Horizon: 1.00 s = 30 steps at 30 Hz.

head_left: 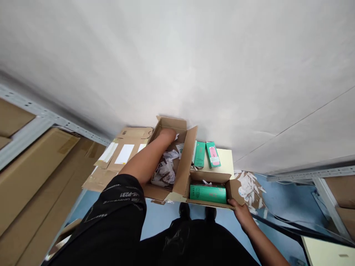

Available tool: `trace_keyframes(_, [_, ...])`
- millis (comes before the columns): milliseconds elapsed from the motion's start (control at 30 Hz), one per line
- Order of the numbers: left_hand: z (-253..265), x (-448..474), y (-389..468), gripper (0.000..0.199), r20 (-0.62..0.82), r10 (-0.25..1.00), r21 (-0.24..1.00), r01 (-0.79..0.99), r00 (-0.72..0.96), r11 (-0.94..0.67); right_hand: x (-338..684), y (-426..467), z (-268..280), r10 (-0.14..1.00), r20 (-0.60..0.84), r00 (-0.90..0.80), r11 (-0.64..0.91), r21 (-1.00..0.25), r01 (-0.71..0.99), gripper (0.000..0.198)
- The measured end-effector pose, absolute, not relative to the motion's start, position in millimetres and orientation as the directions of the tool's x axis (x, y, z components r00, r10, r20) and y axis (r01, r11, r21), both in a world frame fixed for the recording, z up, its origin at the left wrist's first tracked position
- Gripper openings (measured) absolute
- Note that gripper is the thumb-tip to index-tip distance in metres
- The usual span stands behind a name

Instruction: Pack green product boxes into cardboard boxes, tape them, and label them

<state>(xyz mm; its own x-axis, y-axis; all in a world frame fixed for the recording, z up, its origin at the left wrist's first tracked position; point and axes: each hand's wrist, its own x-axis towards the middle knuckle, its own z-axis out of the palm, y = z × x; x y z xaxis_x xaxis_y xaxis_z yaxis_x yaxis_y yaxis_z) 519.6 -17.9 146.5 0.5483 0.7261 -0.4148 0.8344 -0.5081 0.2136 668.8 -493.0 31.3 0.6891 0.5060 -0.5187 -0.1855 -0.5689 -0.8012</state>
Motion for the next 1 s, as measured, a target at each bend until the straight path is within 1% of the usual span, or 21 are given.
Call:
trace_keyframes(67, [180,507,-34,0.03,-0.397,0.76,0.166,0.855,0.514,-0.492,676,-489,30,0.543,-0.506,0.67,-0.55,-0.817,-0.171,0.036])
trace_keyframes(100, [199,499,-47,0.028,-0.37,0.754,0.174,0.838,0.543,-0.517,680,-488,28,0.563,-0.507,0.653,-0.547,-0.82,-0.166,0.035])
trace_keyframes(133, [217,490,-65,0.025,-0.315,0.744,0.213,0.808,0.589,-0.55,684,-487,27,0.579,-0.51,0.637,-0.546,-0.822,-0.162,0.034])
trace_keyframes(200, [249,475,-110,0.023,-0.211,0.683,0.335,0.708,0.699,-0.621,691,-485,24,0.598,-0.515,0.614,-0.542,-0.824,-0.163,0.035])
trace_keyframes(267, [268,467,-163,0.021,-0.17,0.598,0.428,0.605,0.783,-0.671,698,-483,24,0.613,-0.521,0.594,-0.538,-0.826,-0.17,0.036])
trace_keyframes(300, [270,467,-190,0.022,-0.169,0.547,0.455,0.558,0.82,-0.694,701,-481,25,0.624,-0.522,0.581,-0.536,-0.827,-0.169,0.036])
trace_keyframes(367, [263,472,-237,0.021,-0.165,0.533,0.456,0.544,0.83,-0.705,706,-479,30,0.649,-0.513,0.562,-0.521,-0.837,-0.163,0.034])
trace_keyframes(433, [245,482,-269,0.019,-0.155,0.508,0.468,0.516,0.847,-0.717,710,-477,37,0.666,-0.502,0.552,-0.504,-0.848,-0.163,0.032])
trace_keyframes(500, [227,491,-288,0.023,-0.149,0.456,0.504,0.465,0.877,-0.728,713,-478,42,0.672,-0.495,0.551,-0.486,-0.856,-0.176,0.031])
trace_keyframes(600, [212,495,-297,0.035,-0.122,0.396,0.529,0.397,0.91,-0.75,714,-482,44,0.66,-0.495,0.565,-0.474,-0.858,-0.199,0.036])
trace_keyframes(700, [213,485,-298,0.04,-0.029,0.423,0.552,0.367,0.906,-0.749,711,-491,46,0.639,-0.487,0.595,-0.455,-0.863,-0.218,0.04])
trace_keyframes(767, [214,474,-299,0.041,0.053,0.478,0.583,0.361,0.877,-0.728,706,-499,49,0.62,-0.471,0.627,-0.427,-0.874,-0.234,0.039])
trace_keyframes(833, [211,463,-301,0.048,0.103,0.533,0.624,0.363,0.84,-0.692,698,-509,54,0.576,-0.463,0.674,-0.392,-0.88,-0.269,0.039])
trace_keyframes(900, [201,454,-303,0.058,0.106,0.59,0.694,0.366,0.8,-0.621,688,-520,61,0.508,-0.464,0.725,-0.343,-0.882,-0.324,0.043])
trace_keyframes(1000, [175,448,-303,0.069,0.058,0.657,0.846,0.311,0.752,-0.432,668,-538,72,0.388,-0.477,0.789,-0.261,-0.878,-0.402,0.05])
